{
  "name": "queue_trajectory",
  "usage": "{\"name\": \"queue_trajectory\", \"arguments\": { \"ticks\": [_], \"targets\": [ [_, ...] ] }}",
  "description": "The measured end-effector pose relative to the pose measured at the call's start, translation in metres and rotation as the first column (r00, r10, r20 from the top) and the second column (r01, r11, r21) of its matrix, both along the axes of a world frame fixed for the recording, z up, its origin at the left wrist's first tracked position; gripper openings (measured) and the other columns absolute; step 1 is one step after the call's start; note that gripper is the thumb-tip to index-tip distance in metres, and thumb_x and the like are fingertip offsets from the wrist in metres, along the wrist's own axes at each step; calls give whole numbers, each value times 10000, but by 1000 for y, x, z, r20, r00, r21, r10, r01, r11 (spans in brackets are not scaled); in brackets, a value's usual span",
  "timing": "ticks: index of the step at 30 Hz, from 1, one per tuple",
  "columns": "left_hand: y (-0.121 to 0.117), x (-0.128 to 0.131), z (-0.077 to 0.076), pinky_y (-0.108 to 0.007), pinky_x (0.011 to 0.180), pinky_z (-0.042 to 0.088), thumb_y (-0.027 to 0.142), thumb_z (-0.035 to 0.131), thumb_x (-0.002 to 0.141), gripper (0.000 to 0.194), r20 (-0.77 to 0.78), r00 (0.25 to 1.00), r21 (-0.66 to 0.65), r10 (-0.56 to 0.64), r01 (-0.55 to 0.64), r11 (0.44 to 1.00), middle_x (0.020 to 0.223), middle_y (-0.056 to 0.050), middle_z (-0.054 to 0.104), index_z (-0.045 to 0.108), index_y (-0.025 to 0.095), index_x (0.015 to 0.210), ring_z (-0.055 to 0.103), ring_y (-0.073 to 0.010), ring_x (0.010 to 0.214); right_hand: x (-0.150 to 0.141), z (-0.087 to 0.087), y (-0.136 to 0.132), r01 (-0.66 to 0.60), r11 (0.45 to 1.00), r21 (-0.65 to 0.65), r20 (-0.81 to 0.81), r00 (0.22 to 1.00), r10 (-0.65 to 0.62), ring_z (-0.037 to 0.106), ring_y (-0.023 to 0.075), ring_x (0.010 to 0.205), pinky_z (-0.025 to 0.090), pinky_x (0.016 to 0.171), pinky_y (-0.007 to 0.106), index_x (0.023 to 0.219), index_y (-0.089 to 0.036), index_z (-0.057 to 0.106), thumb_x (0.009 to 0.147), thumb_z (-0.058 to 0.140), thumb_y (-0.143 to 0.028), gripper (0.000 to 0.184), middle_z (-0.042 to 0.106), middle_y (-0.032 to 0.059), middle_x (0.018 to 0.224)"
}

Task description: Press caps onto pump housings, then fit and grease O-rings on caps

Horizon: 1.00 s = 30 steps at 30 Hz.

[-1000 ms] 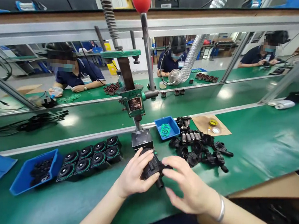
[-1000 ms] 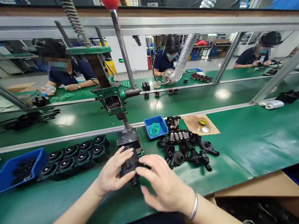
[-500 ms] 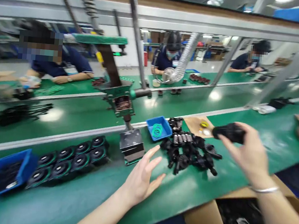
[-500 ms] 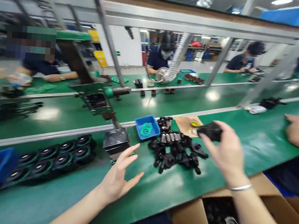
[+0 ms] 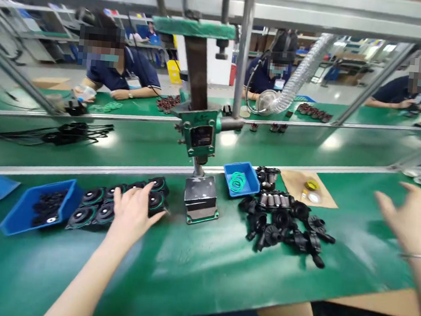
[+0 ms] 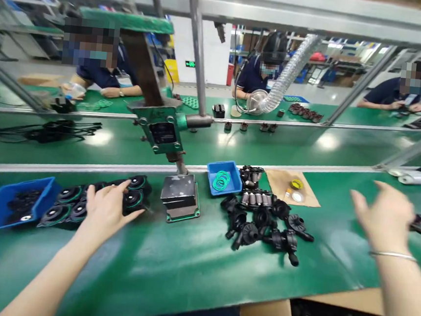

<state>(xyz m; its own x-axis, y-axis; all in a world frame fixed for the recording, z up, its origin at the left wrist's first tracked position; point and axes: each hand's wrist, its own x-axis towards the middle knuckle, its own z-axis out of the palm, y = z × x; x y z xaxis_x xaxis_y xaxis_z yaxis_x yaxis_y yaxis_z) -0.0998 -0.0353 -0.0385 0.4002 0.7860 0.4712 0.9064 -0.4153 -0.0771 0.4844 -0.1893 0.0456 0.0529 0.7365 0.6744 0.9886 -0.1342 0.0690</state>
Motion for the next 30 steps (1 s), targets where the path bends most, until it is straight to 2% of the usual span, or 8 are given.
{"name": "queue_trajectory", "arguments": {
  "ticks": [5, 9, 11, 14, 19, 23, 26, 30],
  "targets": [
    [1, 14, 7, -564, 1090, 273, 390, 544, 889, 619, -86, 994, -58, 65, -70, 996, 1047, -214, 666, 435, 58, 1401, 545, -394, 1127, -133, -39, 24, -279, 923, -265, 49, 952, 302, 614, 212, 1091, 493, 959, 352, 1190, -235, 579, 942, 528, -442, 327, 640, 84, 1174],
    [1, 17, 11, -532, 948, 389, 399, 532, 899, 580, -100, 993, -42, 66, -71, 997, 1025, -223, 668, 460, 66, 1368, 577, -398, 1039, -212, -68, 47, -296, 840, -455, -22, 947, 321, 603, 228, 985, 479, 858, 347, 1206, -162, 590, 937, 554, -312, 310, 602, 134, 1132],
    [0, 15, 10, -502, 880, 423, 394, 537, 902, 570, -95, 994, -54, 48, -53, 997, 1019, -220, 664, 460, 63, 1360, 598, -388, 981, -226, -72, 61, -289, 838, -463, -43, 952, 304, 596, 190, 827, 462, 759, 303, 1004, -113, 641, 946, 501, -214, 183, 602, 126, 960],
    [-2, 11, 8, -475, 865, 433, 366, 545, 907, 561, -63, 997, -100, 33, -39, 994, 1008, -193, 658, 448, 65, 1370, 616, -364, 950, -226, -65, 70, -345, 827, -443, -86, 935, 344, 571, 157, 707, 447, 693, 282, 819, -112, 621, 958, 409, -128, 254, 569, 88, 808],
    [-2, 5, 6, -454, 898, 430, 333, 614, 882, 567, -21, 1000, -142, -13, 10, 990, 1014, -170, 649, 456, 64, 1357, 619, -339, 963, -233, -54, 46, -525, 799, -293, -378, 831, 408, 638, 124, 749, 526, 696, 230, 1094, -159, 597, 991, 466, -338, 244, 637, 45, 879],
    [-4, 2, 8, -456, 919, 434, 331, 678, 851, 587, -3, 999, -169, -48, 47, 985, 1040, -154, 653, 461, 89, 1339, 611, -333, 977, -259, -86, 23, -645, 688, -333, -596, 710, 376, 578, 77, 503, 486, 501, 172, 982, -189, 612, 989, 480, -368, 222, 602, -44, 633],
    [-17, 2, 11, -462, 945, 433, 303, 731, 815, 632, 52, 990, -210, -128, 137, 968, 1093, -146, 648, 443, 111, 1344, 606, -329, 1020, -271, -114, 14, -580, 749, -320, -517, 770, 375, 659, 154, 693, 566, 675, 279, 887, -158, 629, 988, 460, -380, 297, 657, 37, 780],
    [-48, 7, 10, -483, 984, 442, 260, 731, 822, 679, 206, 931, -301, -300, 352, 886, 1159, -124, 625, 380, 182, 1399, 602, -300, 1070, -274, -125, 5, -601, 748, -280, -494, 759, 425, 623, 234, 1105, 548, 958, 420, 1202, -154, 588, 962, 504, -422, 369, 619, 132, 1182]
  ]
}}
